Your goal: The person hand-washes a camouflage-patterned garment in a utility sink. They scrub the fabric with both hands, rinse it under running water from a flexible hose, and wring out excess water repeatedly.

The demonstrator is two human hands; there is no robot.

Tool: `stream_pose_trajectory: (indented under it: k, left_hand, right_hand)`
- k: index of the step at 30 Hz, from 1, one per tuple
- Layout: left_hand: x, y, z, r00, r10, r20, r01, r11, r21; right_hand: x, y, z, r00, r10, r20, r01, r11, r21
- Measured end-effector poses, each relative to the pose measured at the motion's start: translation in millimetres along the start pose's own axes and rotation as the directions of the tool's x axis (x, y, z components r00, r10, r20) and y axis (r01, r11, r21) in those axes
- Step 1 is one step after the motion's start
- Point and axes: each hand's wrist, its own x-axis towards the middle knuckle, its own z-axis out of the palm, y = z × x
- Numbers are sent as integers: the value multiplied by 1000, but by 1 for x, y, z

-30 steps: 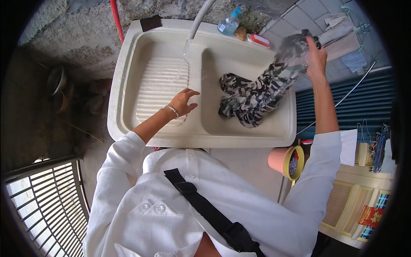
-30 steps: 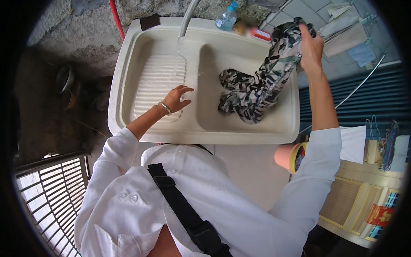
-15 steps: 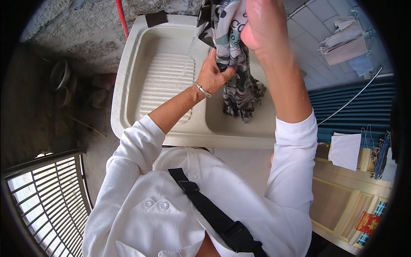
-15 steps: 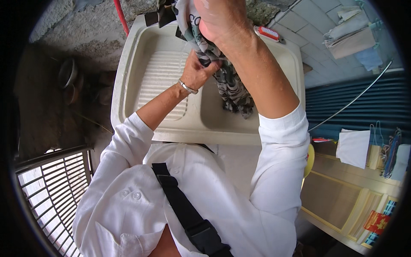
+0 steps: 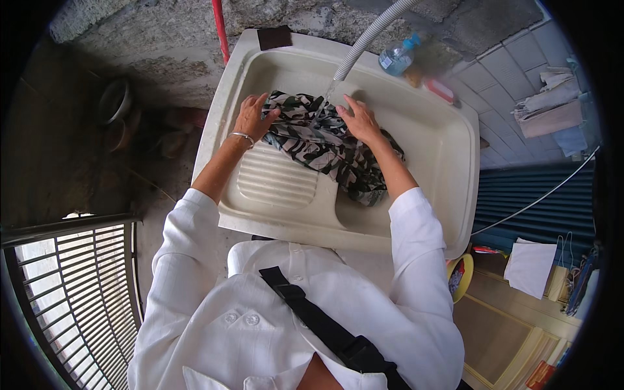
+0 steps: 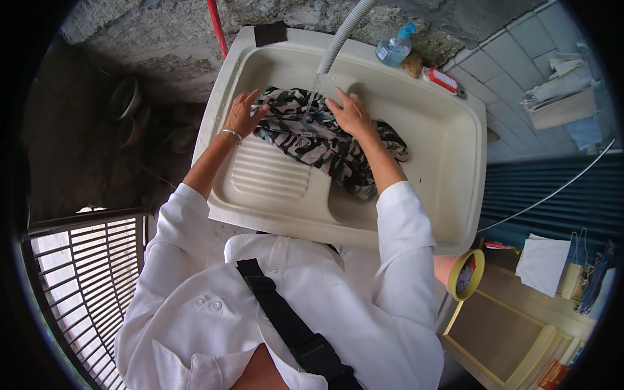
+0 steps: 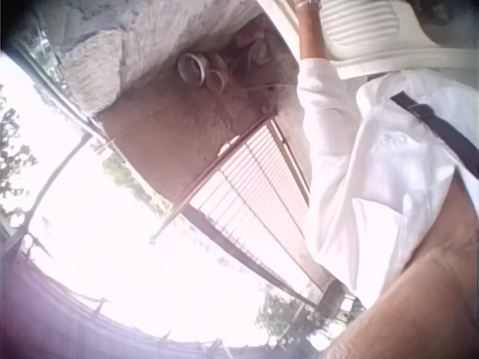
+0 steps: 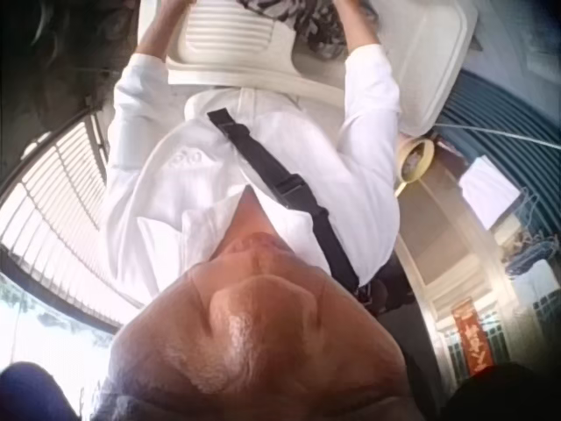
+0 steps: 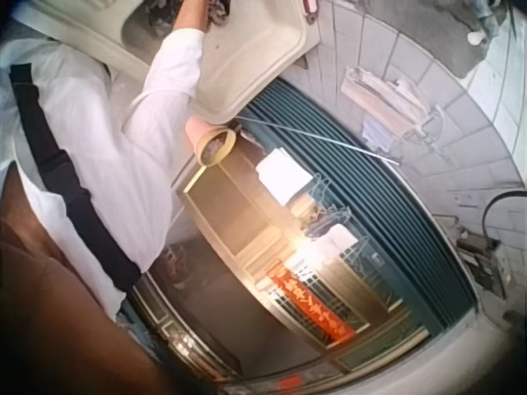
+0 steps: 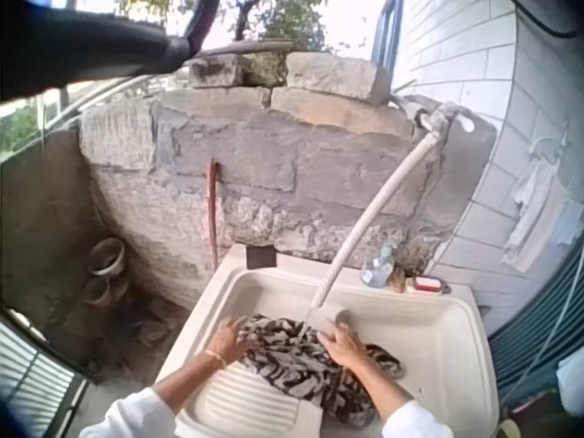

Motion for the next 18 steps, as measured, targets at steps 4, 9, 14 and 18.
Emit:
stream_pose_trajectory:
  k: [4, 9, 14, 18]
  left_hand:
    - [16, 0, 45, 973, 56, -224, -35, 995, 95]
    - [-44, 34, 36, 977, 155, -144, -166, 984, -62]
    - [-84, 52, 51, 952, 229, 205, -271, 941, 204]
    - [1, 41, 80, 983, 103, 150, -143, 947, 287]
  right_hand:
    - [37, -20, 78, 999, 25, 26, -29, 989, 142]
    - [-64, -31, 106, 838, -379, -392, 383, 921, -70]
    - [-89, -26, 112, 832, -505, -228, 454, 857, -243]
    - [-7, -14, 118, 849, -463, -256, 422, 884, -200]
